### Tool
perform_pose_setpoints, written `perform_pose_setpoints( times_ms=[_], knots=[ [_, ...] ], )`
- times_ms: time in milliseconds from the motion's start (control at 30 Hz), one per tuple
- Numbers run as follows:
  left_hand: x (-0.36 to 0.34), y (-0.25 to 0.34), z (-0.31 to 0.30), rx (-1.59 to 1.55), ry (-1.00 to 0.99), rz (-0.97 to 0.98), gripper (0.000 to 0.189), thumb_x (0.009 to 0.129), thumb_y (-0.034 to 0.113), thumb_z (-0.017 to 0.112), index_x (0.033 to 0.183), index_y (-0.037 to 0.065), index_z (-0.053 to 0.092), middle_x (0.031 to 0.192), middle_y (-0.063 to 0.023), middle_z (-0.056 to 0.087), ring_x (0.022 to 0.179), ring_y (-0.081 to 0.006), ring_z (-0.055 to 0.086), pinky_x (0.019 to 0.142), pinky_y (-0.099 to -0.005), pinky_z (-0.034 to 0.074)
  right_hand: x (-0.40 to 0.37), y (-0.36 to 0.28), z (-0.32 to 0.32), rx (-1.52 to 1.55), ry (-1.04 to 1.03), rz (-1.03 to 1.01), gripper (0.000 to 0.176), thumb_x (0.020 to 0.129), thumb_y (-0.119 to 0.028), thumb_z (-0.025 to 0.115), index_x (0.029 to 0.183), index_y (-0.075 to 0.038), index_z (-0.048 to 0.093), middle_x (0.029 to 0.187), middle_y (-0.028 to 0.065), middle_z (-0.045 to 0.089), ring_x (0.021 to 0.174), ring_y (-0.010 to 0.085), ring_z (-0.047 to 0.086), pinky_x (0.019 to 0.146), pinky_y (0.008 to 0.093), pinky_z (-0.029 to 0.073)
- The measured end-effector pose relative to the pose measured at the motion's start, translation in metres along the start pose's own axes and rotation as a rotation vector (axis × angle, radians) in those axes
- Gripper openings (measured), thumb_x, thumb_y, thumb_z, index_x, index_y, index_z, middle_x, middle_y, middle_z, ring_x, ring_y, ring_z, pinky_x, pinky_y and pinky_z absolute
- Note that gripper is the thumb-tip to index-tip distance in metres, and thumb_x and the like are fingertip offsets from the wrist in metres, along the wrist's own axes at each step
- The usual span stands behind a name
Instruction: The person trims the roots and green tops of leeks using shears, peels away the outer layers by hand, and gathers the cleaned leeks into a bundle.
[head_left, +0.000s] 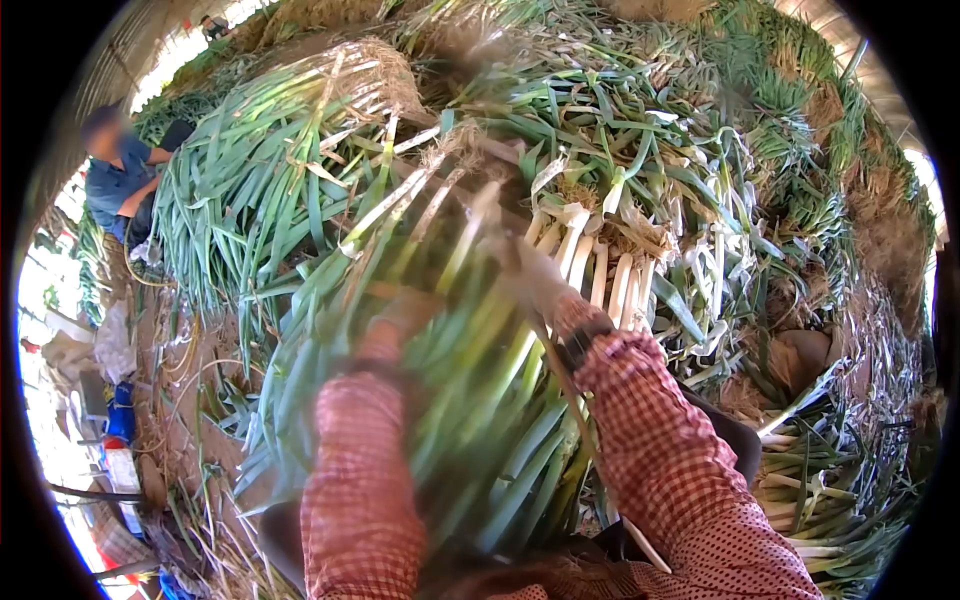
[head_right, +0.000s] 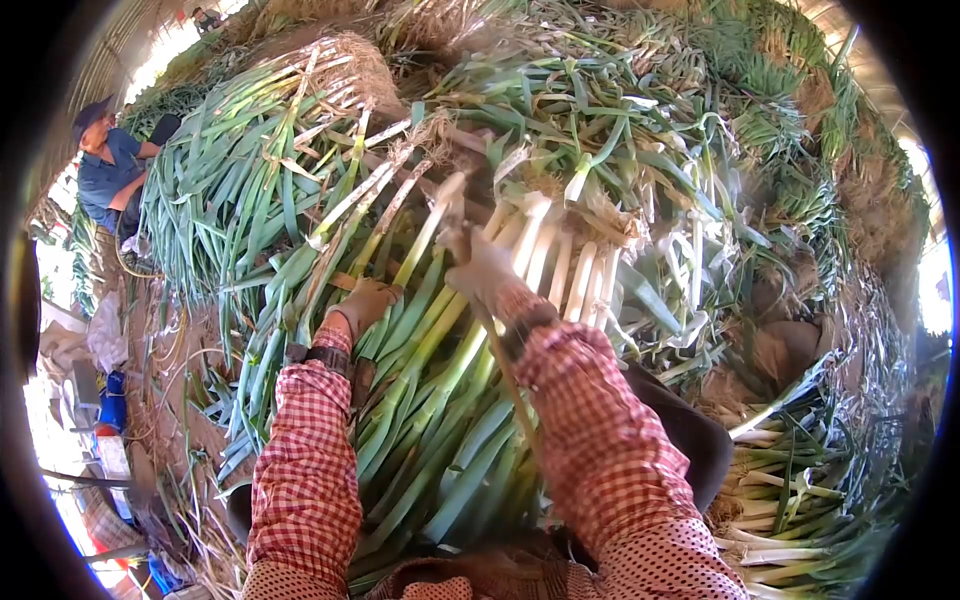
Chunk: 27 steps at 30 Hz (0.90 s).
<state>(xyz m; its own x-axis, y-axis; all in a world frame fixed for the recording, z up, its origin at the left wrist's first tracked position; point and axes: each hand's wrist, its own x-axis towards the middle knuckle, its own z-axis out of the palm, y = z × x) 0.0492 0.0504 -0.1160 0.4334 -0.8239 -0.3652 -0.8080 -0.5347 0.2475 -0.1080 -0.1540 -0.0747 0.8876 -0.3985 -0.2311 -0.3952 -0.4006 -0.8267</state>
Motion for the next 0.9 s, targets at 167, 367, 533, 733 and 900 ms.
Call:
perform_pose_setpoints(
  times_ms=[167,367,533,733,900],
  knots=[
    [-0.011,0.037,0.01,0.05,-0.019,-0.168,0.032,0.098,0.03,0.052,0.114,0.009,0.068,0.108,-0.0191,0.071,0.106,-0.0381,0.067,0.089,-0.0442,0.053,-0.082,-0.027,-0.02,0.017,-0.214,0.134,0.078,0.081,-0.005,0.063,0.153,-0.012,0.033,0.108,0.0153,0.067,0.083,0.0244,0.069,0.068,0.0323,0.06],
    [-0.072,0.062,-0.002,-0.093,0.348,-0.093,0.025,0.096,0.032,0.054,0.092,0.011,0.067,0.099,-0.018,0.069,0.097,-0.039,0.065,0.082,-0.0514,0.05,-0.112,-0.07,-0.007,0.026,-0.395,0.036,0.068,0.081,-0.004,0.063,0.145,-0.012,0.042,0.104,0.0163,0.068,0.08,0.0259,0.069,0.067,0.035,0.059],
    [-0.062,0.016,0.021,-0.055,0.635,-0.505,0.021,0.091,0.026,0.061,0.107,0.012,0.063,0.11,-0.0188,0.066,0.102,-0.0427,0.065,0.082,-0.0526,0.053,-0.072,-0.052,0.058,-0.165,-0.317,-0.228,0.065,0.078,-0.02,0.067,0.138,-0.008,0.044,0.097,0.0249,0.068,0.096,0.0441,0.067,0.086,0.0487,0.051],
    [-0.037,-0.005,0.005,-0.046,0.543,-0.598,0.059,0.082,0.032,0.078,0.126,0.004,0.053,0.123,-0.0272,0.063,0.107,-0.045,0.066,0.093,-0.0498,0.053,0.011,-0.065,0.078,-0.114,0.007,-0.174,0.06,0.076,-0.022,0.068,0.13,-0.003,0.048,0.103,0.0265,0.069,0.102,0.0427,0.067,0.088,0.0468,0.052],
    [-0.035,-0.002,-0.034,-0.11,0.355,-0.62,0.057,0.079,0.04,0.078,0.118,0.001,0.064,0.117,-0.0279,0.068,0.11,-0.0409,0.067,0.099,-0.0457,0.051,-0.014,-0.047,0.065,-0.202,-0.282,-0.186,0.08,0.076,-0.013,0.07,0.149,-0.011,0.04,0.123,0.0199,0.065,0.108,0.0351,0.067,0.092,0.0396,0.055]
  ],
)
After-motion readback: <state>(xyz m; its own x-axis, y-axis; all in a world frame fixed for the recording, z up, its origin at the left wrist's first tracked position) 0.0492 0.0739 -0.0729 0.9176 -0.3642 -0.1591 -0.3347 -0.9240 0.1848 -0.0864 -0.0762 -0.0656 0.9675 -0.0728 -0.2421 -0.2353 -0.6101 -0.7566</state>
